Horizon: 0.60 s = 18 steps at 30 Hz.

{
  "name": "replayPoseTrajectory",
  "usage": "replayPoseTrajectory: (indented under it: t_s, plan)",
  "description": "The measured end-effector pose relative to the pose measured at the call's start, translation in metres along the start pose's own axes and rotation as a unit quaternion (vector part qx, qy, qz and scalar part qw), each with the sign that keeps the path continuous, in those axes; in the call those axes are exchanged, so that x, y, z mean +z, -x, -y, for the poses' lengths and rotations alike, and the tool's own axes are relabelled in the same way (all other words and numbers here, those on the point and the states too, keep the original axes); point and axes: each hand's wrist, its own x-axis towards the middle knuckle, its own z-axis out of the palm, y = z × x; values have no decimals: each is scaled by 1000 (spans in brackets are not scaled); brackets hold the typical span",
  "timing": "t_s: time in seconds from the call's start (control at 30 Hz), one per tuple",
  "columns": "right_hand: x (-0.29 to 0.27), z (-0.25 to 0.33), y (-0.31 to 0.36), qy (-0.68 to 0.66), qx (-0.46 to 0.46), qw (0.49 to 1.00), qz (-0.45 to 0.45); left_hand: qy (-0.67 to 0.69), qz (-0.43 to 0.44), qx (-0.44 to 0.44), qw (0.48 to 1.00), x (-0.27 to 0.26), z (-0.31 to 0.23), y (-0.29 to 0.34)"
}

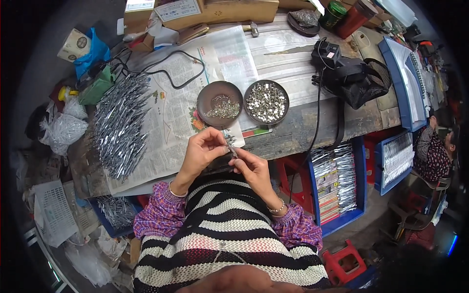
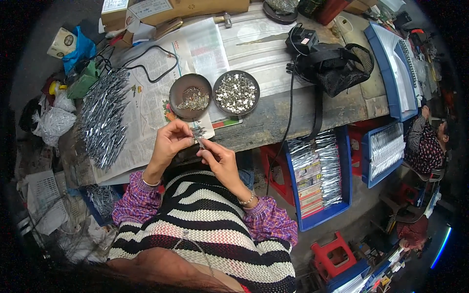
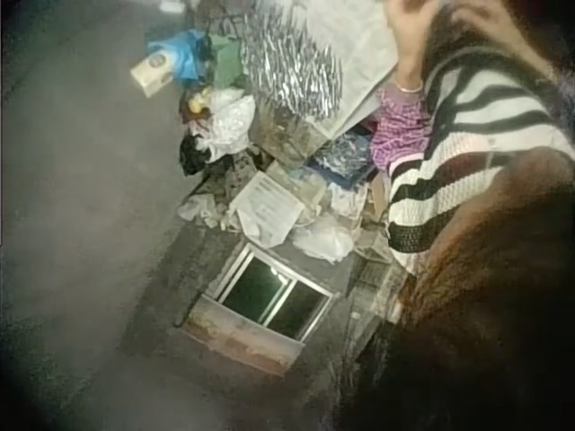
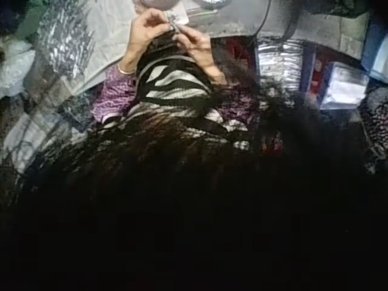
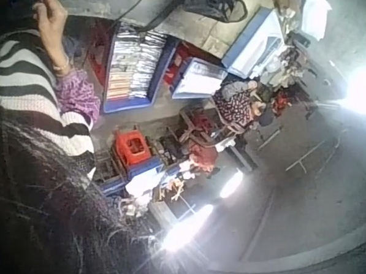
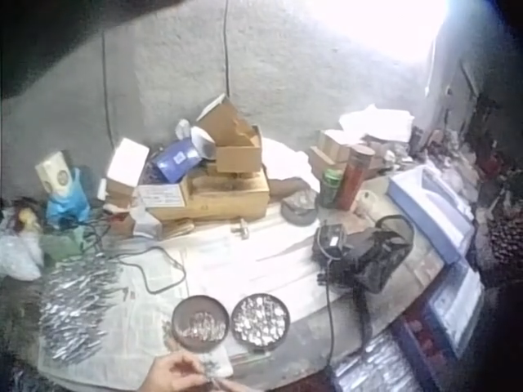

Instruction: Assembling small metal hardware components by hand at a workbench.

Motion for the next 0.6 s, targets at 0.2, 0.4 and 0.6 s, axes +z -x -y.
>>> replayPoseTrajectory:
  t_s: [0.2,0.4,0.6]
  plan:
    - [1,2,-1,80,-61,995,-11,-3,-6,2,1000,0,4,1]
    - [-1,6,0,134,-98,986,3,-16,-18,-1,1000,3,4,2]
    - [-4,6,0,31,-6,998,51,30,-18,-34,999,1,5,3]
